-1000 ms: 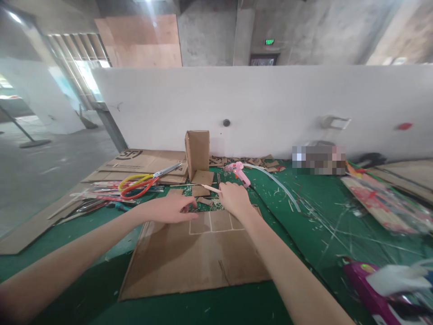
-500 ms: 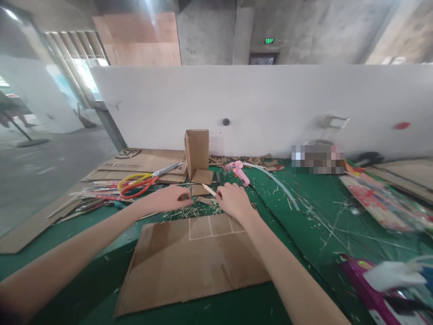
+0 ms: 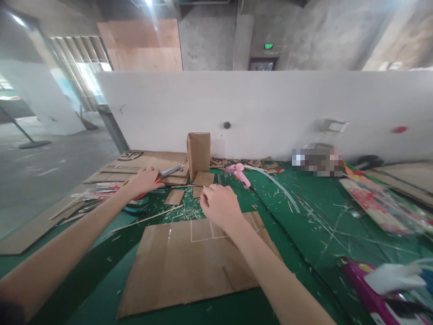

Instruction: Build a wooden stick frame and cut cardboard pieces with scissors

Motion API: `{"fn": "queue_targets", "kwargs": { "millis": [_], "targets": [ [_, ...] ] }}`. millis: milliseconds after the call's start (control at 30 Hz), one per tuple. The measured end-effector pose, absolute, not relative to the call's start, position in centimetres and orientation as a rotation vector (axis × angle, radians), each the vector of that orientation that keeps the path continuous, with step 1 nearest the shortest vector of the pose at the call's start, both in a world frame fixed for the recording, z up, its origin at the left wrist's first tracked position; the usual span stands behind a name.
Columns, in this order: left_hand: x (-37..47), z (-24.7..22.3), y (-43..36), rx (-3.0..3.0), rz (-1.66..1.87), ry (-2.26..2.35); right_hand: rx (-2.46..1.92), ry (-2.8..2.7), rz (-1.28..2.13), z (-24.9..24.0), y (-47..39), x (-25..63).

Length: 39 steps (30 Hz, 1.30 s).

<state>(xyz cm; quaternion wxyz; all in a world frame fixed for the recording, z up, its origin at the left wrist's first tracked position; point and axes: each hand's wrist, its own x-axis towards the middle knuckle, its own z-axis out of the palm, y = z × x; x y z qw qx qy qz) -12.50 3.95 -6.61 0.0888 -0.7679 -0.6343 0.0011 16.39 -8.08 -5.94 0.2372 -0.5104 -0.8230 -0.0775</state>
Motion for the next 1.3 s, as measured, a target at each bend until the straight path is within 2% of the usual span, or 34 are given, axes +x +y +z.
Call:
{"fn": "queue_targets", "kwargs": {
  "millis": [600,867,967,1067,1167,1300],
  "targets": [
    [-11.5,-5.2,2.5,-2.263,-0.035,-1.701,-1.332,-2.316,-0.103,-6.6,-8.5,16.2],
    [-10.7,-2.3,0.8,-2.268,-0.112,-1.678,-1.287,-2.272,-0.002,-7.0,-8.4,16.0],
    [-9.4,-0.8,-0.4,-2.369,-0.323,-1.639,-1.256,-2.215,0.218,-7.1,-8.3,15.7],
    [-6.7,-0.4,-2.3,-2.697,-0.805,-1.703,-1.193,-2.167,0.492,-6.8,-9.0,14.9],
    [-3.4,-1.1,-4.6,-3.024,-1.324,-1.733,-1.056,-2.095,0.847,-6.4,-10.6,13.7],
    [-0.1,-2.4,-7.4,-3.274,-1.665,-1.720,-0.936,-1.813,1.216,-6.6,-12.7,12.4]
  ]
}}
